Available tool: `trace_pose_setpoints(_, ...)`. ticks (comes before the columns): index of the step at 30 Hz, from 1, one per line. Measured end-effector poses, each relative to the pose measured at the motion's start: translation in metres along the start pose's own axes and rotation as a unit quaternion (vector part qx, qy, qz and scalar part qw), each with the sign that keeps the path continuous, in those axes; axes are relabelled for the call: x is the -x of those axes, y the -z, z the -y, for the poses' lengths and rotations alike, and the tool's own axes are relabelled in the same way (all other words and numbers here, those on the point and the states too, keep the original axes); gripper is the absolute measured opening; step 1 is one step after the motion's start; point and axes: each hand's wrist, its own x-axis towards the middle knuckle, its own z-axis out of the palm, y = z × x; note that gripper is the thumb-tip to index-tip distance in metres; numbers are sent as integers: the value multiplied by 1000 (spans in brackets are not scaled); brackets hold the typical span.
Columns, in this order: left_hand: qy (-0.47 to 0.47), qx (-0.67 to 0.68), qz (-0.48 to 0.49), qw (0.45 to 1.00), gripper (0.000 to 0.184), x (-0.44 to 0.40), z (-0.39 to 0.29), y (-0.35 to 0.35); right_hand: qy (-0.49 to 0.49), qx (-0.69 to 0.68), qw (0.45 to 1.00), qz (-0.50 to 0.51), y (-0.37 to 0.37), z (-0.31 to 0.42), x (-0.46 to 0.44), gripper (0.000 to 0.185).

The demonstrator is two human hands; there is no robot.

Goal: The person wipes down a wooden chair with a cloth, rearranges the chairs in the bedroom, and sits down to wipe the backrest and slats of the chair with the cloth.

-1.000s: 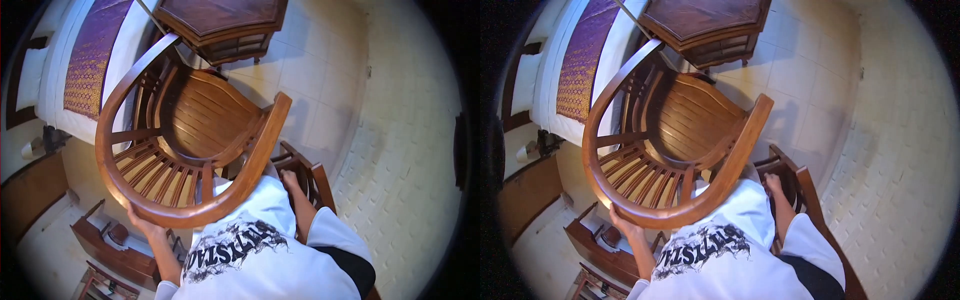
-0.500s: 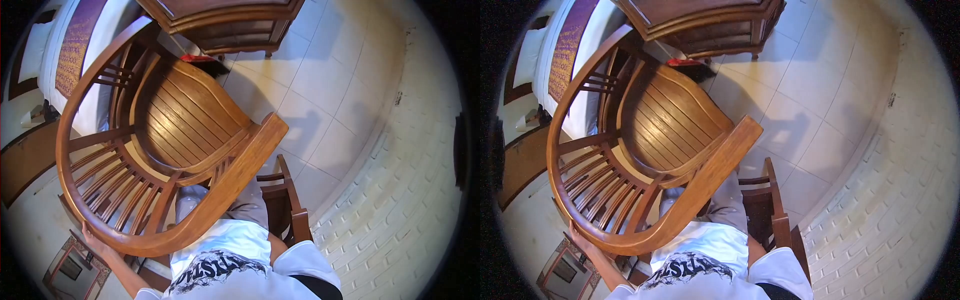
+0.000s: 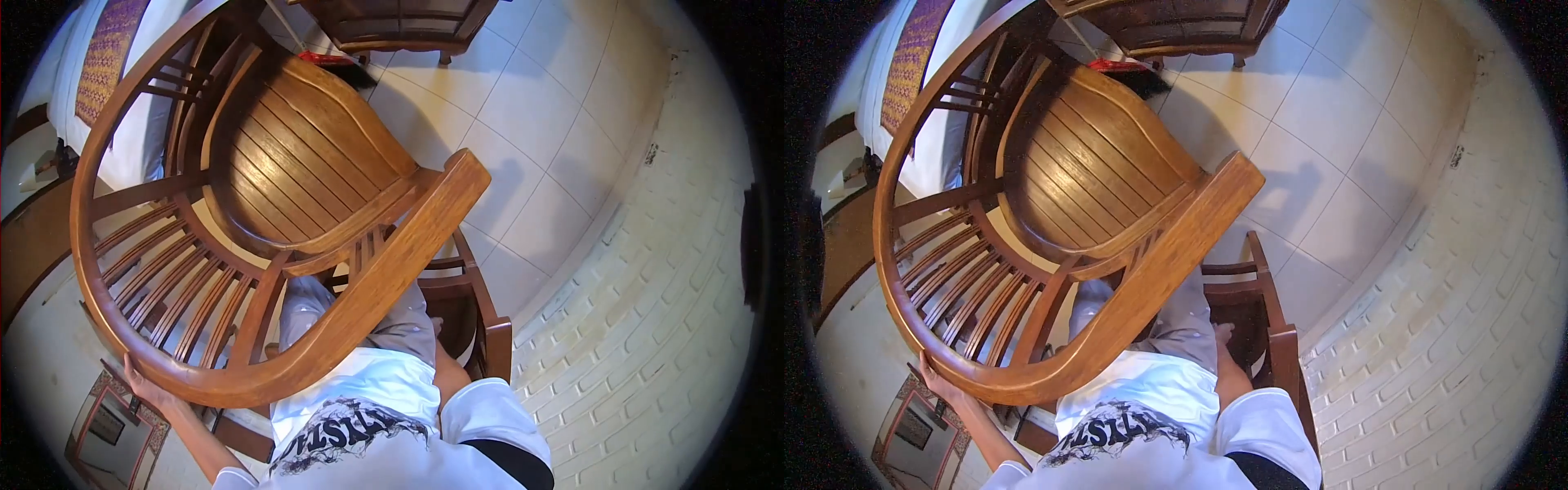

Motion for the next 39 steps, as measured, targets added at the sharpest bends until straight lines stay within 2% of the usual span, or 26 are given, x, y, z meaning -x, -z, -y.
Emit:
trace_pose_setpoints(3,9,33,14,999,36,-6,3,6,6,15,999,-35,4,4,16,37)
trace_pose_setpoints(8,79,71,41,993,36,6,0,-8,17,53,993,-106,20,-3,38,39)
trace_pose_setpoints(12,113,140,96,979,31,0,18,4,14,150,980,-131,39,11,52,40)
trace_pose_setpoints(14,121,171,87,974,31,-1,25,3,163,25,969,-184,75,30,78,41)
trace_pose_setpoints(15,123,190,80,971,30,-1,27,2,161,29,968,-189,94,36,98,41)
trace_pose_setpoints(17,125,226,62,964,30,3,26,-6,189,-101,947,-238,146,79,145,45)
trace_pose_setpoints(19,135,256,97,952,30,11,18,-17,39,-114,952,-282,176,63,165,51)
trace_pose_setpoints(20,131,255,91,954,30,9,18,-16,42,-114,954,-276,179,38,164,51)
trace_pose_setpoints(22,149,273,90,946,37,9,21,-16,-13,23,910,-413,173,-11,151,59)
trace_pose_setpoints(24,140,268,91,949,37,10,19,-18,-66,218,902,-366,177,-37,147,74)
trace_pose_setpoints(25,134,263,98,950,38,12,19,-19,-50,223,904,-361,197,-24,150,74)
trace_pose_setpoints(26,127,258,104,952,38,14,19,-19,-122,46,975,-183,225,-11,156,77)
trace_pose_setpoints(27,120,251,112,954,39,17,18,-18,-193,-129,973,13,242,3,159,80)
trace_pose_setpoints(31,104,231,109,961,39,13,20,-12,-166,-99,980,43,238,-12,134,85)
trace_pose_setpoints(34,115,201,105,967,39,14,25,-5,-190,-81,978,34,240,-25,148,85)
trace_pose_setpoints(37,97,175,71,977,38,9,18,-3,-212,-61,975,-5,230,-4,139,82)
trace_pose_setpoints(39,99,170,74,978,37,8,13,-5,-208,-66,976,4,239,40,138,83)
